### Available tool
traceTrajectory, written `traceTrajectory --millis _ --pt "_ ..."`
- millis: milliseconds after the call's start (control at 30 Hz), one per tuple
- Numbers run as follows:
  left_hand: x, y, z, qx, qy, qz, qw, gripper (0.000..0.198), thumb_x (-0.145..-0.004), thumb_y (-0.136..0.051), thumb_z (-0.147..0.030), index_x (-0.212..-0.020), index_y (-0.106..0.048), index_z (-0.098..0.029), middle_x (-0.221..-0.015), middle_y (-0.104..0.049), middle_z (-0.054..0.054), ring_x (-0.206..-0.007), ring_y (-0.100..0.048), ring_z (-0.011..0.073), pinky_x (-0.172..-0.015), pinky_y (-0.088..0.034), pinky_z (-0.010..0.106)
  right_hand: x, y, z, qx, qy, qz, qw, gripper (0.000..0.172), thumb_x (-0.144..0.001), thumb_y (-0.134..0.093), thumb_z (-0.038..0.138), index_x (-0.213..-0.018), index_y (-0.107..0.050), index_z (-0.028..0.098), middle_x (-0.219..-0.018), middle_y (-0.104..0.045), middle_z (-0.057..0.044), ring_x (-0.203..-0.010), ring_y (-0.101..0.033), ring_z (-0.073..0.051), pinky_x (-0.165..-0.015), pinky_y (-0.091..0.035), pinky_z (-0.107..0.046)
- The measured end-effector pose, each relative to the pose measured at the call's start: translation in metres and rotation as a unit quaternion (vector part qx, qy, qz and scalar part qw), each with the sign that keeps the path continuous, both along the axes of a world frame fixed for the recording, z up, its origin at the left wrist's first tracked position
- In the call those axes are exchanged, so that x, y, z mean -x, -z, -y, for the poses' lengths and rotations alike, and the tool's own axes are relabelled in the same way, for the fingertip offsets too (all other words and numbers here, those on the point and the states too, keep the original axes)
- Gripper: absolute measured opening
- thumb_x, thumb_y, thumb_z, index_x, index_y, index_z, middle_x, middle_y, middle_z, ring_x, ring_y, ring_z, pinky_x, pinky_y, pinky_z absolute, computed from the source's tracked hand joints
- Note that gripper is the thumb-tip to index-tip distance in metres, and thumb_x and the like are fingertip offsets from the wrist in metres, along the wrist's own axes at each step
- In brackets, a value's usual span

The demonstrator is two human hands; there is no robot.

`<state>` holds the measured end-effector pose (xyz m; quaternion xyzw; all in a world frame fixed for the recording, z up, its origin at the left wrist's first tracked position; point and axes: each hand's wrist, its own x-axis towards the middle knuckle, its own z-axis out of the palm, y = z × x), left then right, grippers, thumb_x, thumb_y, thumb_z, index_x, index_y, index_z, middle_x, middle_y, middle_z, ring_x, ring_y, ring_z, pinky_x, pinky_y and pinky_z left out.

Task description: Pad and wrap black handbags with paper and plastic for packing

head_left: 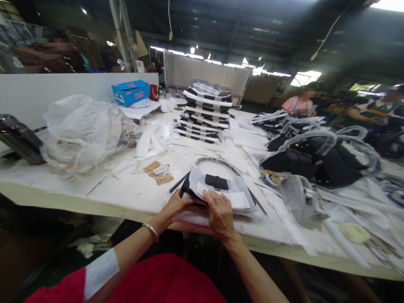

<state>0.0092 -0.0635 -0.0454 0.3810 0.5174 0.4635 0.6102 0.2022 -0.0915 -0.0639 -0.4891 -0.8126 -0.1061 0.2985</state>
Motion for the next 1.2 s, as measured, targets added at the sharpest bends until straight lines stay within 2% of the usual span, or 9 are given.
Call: traceTrajectory --millis 167,367,467,567,633,767,933,1067,1200 --pt "-0.004 -0.001 0.000 -0.041 0.000 0.013 0.999 0.059 -0.055 -0.083 -0.023 -0.110 -0.064 -0.014 -0.111 -0.071 0.010 -0.105 -0.065 0.0289 -0.093 -0.052 0.040 0.000 0.000 -0.001 -0.001 -0.002 0.003 1.000 0.051 -0.094 -0.041 0.011 -0.143 -0.047 0.024 -0.136 -0.059 -0.009 -0.126 -0.051 -0.022 -0.109 -0.029 -0.041" --pt "-0.011 -0.012 0.001 0.043 -0.028 0.022 0.998 0.047 -0.056 -0.077 -0.019 -0.101 -0.066 -0.016 -0.094 -0.074 0.007 -0.091 -0.069 0.0273 -0.073 -0.057 0.035 0.000 -0.001 -0.001 -0.024 0.017 0.032 0.999 0.055 -0.092 -0.039 0.007 -0.144 -0.046 0.024 -0.137 -0.058 -0.010 -0.127 -0.050 -0.023 -0.107 -0.030 -0.043" --pt "-0.013 -0.012 0.000 0.071 -0.031 0.055 0.995 0.050 -0.052 -0.080 -0.017 -0.100 -0.067 -0.016 -0.090 -0.075 0.007 -0.088 -0.070 0.0263 -0.071 -0.058 0.033 0.001 -0.005 0.001 -0.013 0.015 0.047 0.999 0.051 -0.093 -0.048 0.020 -0.144 -0.044 0.023 -0.138 -0.057 -0.011 -0.127 -0.049 -0.026 -0.108 -0.030 -0.045" --pt "-0.014 -0.011 -0.001 0.076 -0.035 0.087 0.993 0.052 -0.050 -0.083 -0.019 -0.100 -0.067 -0.016 -0.090 -0.075 0.007 -0.087 -0.070 0.0262 -0.072 -0.058 0.034 0.003 -0.008 0.002 -0.003 0.013 0.059 0.998 0.061 -0.089 -0.061 0.036 -0.145 -0.043 0.020 -0.138 -0.056 -0.014 -0.125 -0.049 -0.029 -0.107 -0.031 -0.047" --pt "-0.015 -0.011 -0.001 0.074 -0.029 0.100 0.992 0.051 -0.049 -0.084 -0.020 -0.098 -0.067 -0.016 -0.089 -0.075 0.007 -0.087 -0.070 0.0261 -0.073 -0.058 0.035 0.004 -0.008 0.001 -0.009 0.017 0.059 0.998 0.064 -0.088 -0.063 0.039 -0.145 -0.042 0.019 -0.137 -0.057 -0.014 -0.124 -0.049 -0.030 -0.107 -0.031 -0.048" --pt "-0.015 -0.011 0.000 0.070 -0.013 0.107 0.992 0.044 -0.053 -0.081 -0.022 -0.094 -0.068 -0.015 -0.088 -0.075 0.008 -0.081 -0.070 0.0245 -0.069 -0.057 0.033 0.006 -0.003 -0.004 -0.025 0.032 0.042 0.998 0.057 -0.091 -0.060 0.036 -0.144 -0.043 0.020 -0.133 -0.059 -0.014 -0.121 -0.051 -0.028 -0.105 -0.032 -0.046" --pt "-0.014 -0.008 0.001 0.081 -0.025 0.134 0.987 0.040 -0.054 -0.081 -0.020 -0.091 -0.068 -0.015 -0.084 -0.075 0.006 -0.075 -0.069 0.0211 -0.065 -0.055 0.029 0.007 -0.001 -0.007 -0.032 0.037 0.037 0.998 0.055 -0.092 -0.056 0.027 -0.145 -0.042 0.019 -0.132 -0.060 -0.013 -0.119 -0.052 -0.027 -0.102 -0.034 -0.044" --pt "-0.014 -0.011 0.005 0.084 -0.020 0.158 0.984 0.038 -0.054 -0.083 -0.020 -0.088 -0.068 -0.015 -0.082 -0.074 0.005 -0.076 -0.069 0.0198 -0.069 -0.055 0.029 0.007 0.000 -0.008 -0.051 0.049 0.049 0.996 0.055 -0.091 -0.054 0.023 -0.145 -0.043 0.018 -0.130 -0.061 -0.014 -0.118 -0.051 -0.027 -0.099 -0.036 -0.044" --pt "-0.014 -0.018 0.010 0.082 -0.017 0.172 0.982 0.034 -0.056 -0.082 -0.018 -0.085 -0.065 -0.015 -0.081 -0.072 0.005 -0.078 -0.068 0.0180 -0.076 -0.055 0.030 0.005 0.000 -0.010 -0.047 0.044 0.047 0.997 0.055 -0.091 -0.057 0.027 -0.144 -0.044 0.018 -0.128 -0.062 -0.014 -0.114 -0.052 -0.028 -0.098 -0.037 -0.043"
